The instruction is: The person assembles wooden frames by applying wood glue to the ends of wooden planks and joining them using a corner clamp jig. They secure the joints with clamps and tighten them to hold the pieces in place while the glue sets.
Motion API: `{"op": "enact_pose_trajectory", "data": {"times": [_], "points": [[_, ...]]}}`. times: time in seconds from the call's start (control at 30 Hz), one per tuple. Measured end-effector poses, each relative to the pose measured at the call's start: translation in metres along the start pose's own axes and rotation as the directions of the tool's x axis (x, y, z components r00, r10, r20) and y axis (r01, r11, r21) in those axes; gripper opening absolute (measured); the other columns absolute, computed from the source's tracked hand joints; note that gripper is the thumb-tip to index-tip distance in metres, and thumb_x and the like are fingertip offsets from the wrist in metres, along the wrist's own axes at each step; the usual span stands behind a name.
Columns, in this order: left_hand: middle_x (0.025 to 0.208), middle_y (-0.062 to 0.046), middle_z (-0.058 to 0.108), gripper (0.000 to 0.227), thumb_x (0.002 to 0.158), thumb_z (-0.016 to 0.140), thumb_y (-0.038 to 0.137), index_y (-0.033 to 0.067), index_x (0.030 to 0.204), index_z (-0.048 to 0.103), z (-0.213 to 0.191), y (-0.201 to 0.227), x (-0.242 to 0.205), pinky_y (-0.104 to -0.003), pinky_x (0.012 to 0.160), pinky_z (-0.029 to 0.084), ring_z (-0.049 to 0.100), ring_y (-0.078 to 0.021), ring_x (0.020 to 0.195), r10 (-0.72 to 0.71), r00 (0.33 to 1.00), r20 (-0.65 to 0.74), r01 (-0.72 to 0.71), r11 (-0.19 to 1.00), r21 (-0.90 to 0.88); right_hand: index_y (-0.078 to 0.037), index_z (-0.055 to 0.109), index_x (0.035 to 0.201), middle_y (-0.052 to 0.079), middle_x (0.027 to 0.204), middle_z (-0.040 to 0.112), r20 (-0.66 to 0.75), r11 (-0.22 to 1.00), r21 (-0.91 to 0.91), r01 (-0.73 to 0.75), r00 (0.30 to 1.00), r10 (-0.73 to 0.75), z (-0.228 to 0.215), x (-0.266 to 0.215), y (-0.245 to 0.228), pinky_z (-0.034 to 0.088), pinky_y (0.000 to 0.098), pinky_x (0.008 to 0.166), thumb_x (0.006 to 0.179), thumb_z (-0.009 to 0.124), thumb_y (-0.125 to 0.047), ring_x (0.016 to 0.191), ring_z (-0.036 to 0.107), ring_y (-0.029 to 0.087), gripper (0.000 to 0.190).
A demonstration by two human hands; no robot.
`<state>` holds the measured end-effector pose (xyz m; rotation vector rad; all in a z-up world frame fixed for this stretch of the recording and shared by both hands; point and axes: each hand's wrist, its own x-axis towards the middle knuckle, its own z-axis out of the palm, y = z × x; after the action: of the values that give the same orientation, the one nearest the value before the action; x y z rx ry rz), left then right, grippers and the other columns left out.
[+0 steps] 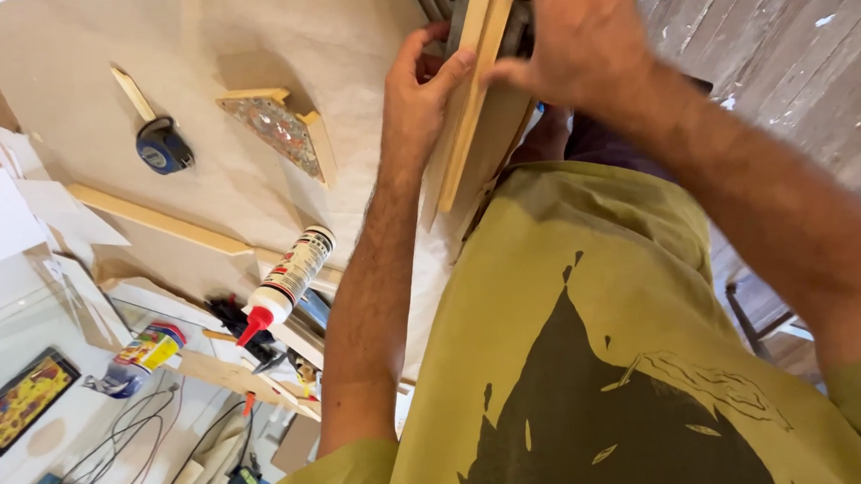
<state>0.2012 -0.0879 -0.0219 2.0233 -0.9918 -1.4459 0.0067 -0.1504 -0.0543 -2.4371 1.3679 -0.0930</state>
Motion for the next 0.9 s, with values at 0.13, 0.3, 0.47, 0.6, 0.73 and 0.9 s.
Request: {"op": "enact_pose_trajectory", "data": {"times": [0.13, 0.3, 0.47, 0.6, 0.73, 0.9], "points": [[0.100, -0.001, 0.072, 0.049, 0.089, 0.071, 0.041, 0.0097, 0.126, 0.067, 0.003, -0.007, 0.001, -0.023, 0.073, 0.052, 0.058, -0.0100, 0.082, 0.036, 0.999, -0.005, -0.037, 0.998, -0.052, 0.003, 0.024, 0.159, 0.023, 0.160, 0.032, 0.176, 0.986, 0.166, 0.027, 0.983, -0.057, 0.004, -0.027, -0.039, 0.022, 0.0473, 0.124, 0.078, 0.074, -0.079, 0.147, 0.032, 0.038, 0.125], [0.110, -0.004, 0.073, 0.048, 0.090, 0.073, 0.039, 0.0102, 0.129, 0.066, 0.004, -0.010, 0.000, -0.024, 0.078, 0.055, 0.062, -0.0119, 0.088, 0.058, 0.998, 0.003, -0.057, 0.995, -0.087, 0.012, 0.046, 0.148, 0.028, 0.158, 0.044, -0.153, 0.946, 0.296, 0.135, 0.984, -0.092, 0.020, -0.056, -0.045, 0.023, 0.0563, 0.125, 0.065, 0.106, -0.062, 0.151, 0.035, 0.041, 0.126], [0.106, -0.004, 0.073, 0.058, 0.088, 0.072, 0.046, 0.0113, 0.134, 0.064, 0.004, -0.007, 0.000, -0.027, 0.083, 0.057, 0.064, -0.0142, 0.095, -0.015, 1.000, 0.003, 0.015, 0.996, -0.086, 0.005, 0.035, 0.159, 0.027, 0.164, 0.032, 0.117, 0.940, 0.337, -0.057, 0.993, 0.018, -0.018, -0.070, -0.006, 0.015, 0.0580, 0.124, 0.095, 0.070, -0.059, 0.153, 0.026, 0.044, 0.097], [0.100, 0.001, 0.066, 0.057, 0.088, 0.070, 0.047, 0.0131, 0.133, 0.065, 0.005, -0.005, 0.001, -0.025, 0.078, 0.052, 0.055, -0.0112, 0.087, -0.038, 0.999, -0.030, 0.038, 0.999, -0.003, 0.005, 0.055, 0.153, 0.028, 0.149, 0.057, 0.019, 0.990, 0.112, -0.089, 0.996, 0.088, -0.006, -0.116, 0.051, 0.038, 0.0508, 0.115, 0.091, 0.081, -0.059, 0.134, 0.053, 0.041, 0.093], [0.108, -0.001, 0.070, 0.060, 0.088, 0.068, 0.050, 0.0126, 0.135, 0.063, 0.006, -0.001, -0.004, -0.027, 0.084, 0.054, 0.059, -0.0121, 0.092, -0.048, 0.999, -0.024, 0.048, 0.999, 0.011, -0.013, 0.065, 0.138, 0.004, 0.110, 0.065, 0.127, 0.987, -0.147, -0.064, 0.988, 0.083, -0.001, -0.130, 0.062, 0.056, 0.0319, 0.066, 0.111, 0.060, -0.062, 0.081, 0.064, 0.018, 0.057], [0.095, 0.002, 0.062, 0.059, 0.088, 0.066, 0.051, 0.0140, 0.134, 0.064, 0.008, 0.005, -0.004, -0.025, 0.080, 0.050, 0.054, -0.0107, 0.087, -0.088, 0.995, -0.046, 0.090, 0.995, 0.031, -0.010, 0.061, 0.109, 0.009, 0.092, 0.067, 0.385, 0.974, 0.110, -0.200, 0.912, 0.144, 0.005, -0.112, 0.072, 0.050, 0.0473, 0.056, 0.120, 0.047, -0.043, 0.080, 0.068, 0.033, 0.037]]}}
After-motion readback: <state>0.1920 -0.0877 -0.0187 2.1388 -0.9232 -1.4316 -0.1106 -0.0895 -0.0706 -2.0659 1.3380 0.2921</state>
